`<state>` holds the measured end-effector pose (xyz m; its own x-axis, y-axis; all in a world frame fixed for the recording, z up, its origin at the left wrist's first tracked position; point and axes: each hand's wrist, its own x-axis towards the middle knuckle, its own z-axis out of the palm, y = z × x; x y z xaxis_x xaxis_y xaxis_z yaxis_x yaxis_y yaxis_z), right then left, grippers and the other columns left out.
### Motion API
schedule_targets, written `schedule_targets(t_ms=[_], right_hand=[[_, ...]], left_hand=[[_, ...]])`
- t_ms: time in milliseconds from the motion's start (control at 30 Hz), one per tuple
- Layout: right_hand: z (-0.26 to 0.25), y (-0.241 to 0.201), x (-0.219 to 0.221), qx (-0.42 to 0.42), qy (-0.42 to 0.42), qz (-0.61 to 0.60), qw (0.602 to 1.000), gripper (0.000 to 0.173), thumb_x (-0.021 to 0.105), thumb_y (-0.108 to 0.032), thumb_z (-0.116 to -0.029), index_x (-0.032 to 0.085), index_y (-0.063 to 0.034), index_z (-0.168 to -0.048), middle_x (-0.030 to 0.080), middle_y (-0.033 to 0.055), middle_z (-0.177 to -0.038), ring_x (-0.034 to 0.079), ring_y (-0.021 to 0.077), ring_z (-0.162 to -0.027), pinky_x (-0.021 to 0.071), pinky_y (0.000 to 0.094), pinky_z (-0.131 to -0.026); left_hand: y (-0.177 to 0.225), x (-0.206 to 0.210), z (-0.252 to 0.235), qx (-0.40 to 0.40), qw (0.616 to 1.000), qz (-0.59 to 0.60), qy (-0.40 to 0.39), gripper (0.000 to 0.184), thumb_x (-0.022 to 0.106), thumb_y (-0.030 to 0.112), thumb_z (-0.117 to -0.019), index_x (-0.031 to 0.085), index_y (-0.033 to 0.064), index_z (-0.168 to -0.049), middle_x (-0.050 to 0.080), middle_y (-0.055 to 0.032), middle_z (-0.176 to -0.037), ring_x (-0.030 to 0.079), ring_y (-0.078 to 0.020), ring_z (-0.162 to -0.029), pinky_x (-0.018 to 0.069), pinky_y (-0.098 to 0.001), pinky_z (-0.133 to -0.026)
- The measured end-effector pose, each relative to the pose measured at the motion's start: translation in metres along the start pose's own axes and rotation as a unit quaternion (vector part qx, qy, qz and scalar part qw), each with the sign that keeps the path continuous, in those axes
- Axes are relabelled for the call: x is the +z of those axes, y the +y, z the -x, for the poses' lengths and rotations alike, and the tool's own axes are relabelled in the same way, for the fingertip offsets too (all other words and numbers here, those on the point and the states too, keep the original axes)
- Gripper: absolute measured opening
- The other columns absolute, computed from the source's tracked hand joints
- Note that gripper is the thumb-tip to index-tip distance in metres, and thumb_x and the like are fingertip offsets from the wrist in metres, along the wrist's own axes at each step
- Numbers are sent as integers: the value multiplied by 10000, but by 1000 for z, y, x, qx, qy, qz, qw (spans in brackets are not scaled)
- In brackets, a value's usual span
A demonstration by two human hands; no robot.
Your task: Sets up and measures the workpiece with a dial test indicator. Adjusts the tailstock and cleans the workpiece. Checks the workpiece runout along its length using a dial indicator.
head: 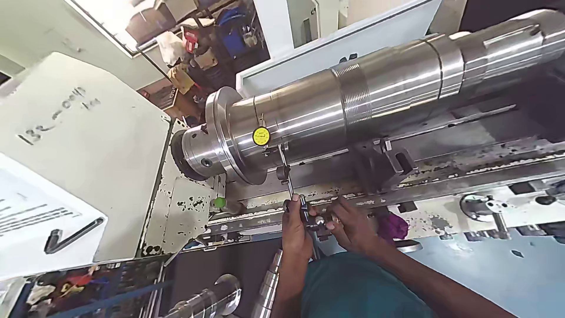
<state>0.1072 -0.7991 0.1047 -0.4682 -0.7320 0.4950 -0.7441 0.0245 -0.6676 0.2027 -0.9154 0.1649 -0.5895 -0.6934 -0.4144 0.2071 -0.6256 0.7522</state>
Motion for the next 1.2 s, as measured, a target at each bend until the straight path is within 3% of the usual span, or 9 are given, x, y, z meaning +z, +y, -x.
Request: schedule_targets(t_ms=[100, 233, 700, 833, 933, 1000, 1067, 1133, 1200], right_hand=[[-6, 15, 10, -79, 58, 36, 995, 683, 230, -537, -1082, 604, -48, -786, 588, 117, -685, 604, 235, -600, 497, 380, -517], [-9, 10, 13, -66, 77, 18, 995, 595, 260, -394, -1081, 591, -43, -734, 569, 89, -613, 575, 188, -532, 463, 342, -474], [-11, -23, 11, 154, 70, -86, 982, 434, 380, -201, -985, 512, -83, -589, 451, -4, -505, 476, 74, -471, 377, 285, -459], [-12, -32, 12, 218, 53, -141, 964, 422, 405, -250, -1013, 558, -107, -647, 462, -68, -539, 469, -1, -491, 391, 226, -472], [-7, -29, 1, 202, 12, -152, 967, 510, 393, -413, -1076, 629, -85, -765, 506, -71, -577, 494, -20, -506, 427, 200, -479], [-1, -26, -2, 189, -3, -173, 967, 586, 348, -515, -1085, 650, -72, -850, 554, -57, -632, 529, -9, -545, 471, 206, -510], [4, -22, -6, 187, 0, -187, 964, 610, 314, -532, -1091, 641, -51, -909, 593, -32, -702, 570, 8, -603, 517, 217, -557], [9, -20, -9, 203, 20, -190, 960, 583, 319, -516, -1094, 636, -58, -921, 594, -41, -709, 577, -1, -601, 531, 209, -563], [13, -15, -13, 222, 30, -201, 954, 557, 322, -492, -1099, 634, -68, -920, 583, -62, -696, 558, -14, -584, 514, 195, -553]], left_hand=[[0, 2, 2, 2, 1000, -11, 5, 396, 349, 298, -1124, 570, 41, -919, 635, -64, -687, 674, -164, -651, 606, -320, -659], [0, 3, 1, 2, 1000, -12, 3, 429, 328, 303, -1127, 569, 49, -878, 627, -53, -671, 664, -159, -636, 600, -313, -660], [-1, 3, 2, 3, 1000, 2, -5, 402, 335, 296, -1125, 569, 51, -907, 626, -48, -675, 659, -142, -630, 591, -290, -636], [5, 3, 4, -7, 1000, -12, 12, 389, 339, 298, -1125, 564, 50, -929, 635, -50, -698, 658, -141, -632, 585, -282, -621], [4, 8, 7, 6, 999, -28, 46, 439, 336, 328, -1126, 611, 2, -1023, 687, -81, -774, 682, -146, -650, 600, -285, -612], [3, 5, 9, 67, 992, -63, 81, 354, 386, 288, -1117, 568, -12, -1164, 665, -86, -849, 678, -143, -714, 602, -299, -660], [2, -2, 7, 208, 963, -141, 101, 292, 500, 173, -1053, 515, -31, -1262, 629, -59, -984, 643, -91, -850, 568, -259, -775], [11, -6, -1, 350, 903, -230, 97, 354, 593, 146, -964, 526, -65, -1242, 626, -49, -1018, 638, -67, -913, 561, -229, -813], [26, -4, -9, 418, 855, -299, 68, 299, 670, 151, -911, 607, -37, -1135, 645, -57, -1009, 641, -108, -947, 559, -261, -828]])
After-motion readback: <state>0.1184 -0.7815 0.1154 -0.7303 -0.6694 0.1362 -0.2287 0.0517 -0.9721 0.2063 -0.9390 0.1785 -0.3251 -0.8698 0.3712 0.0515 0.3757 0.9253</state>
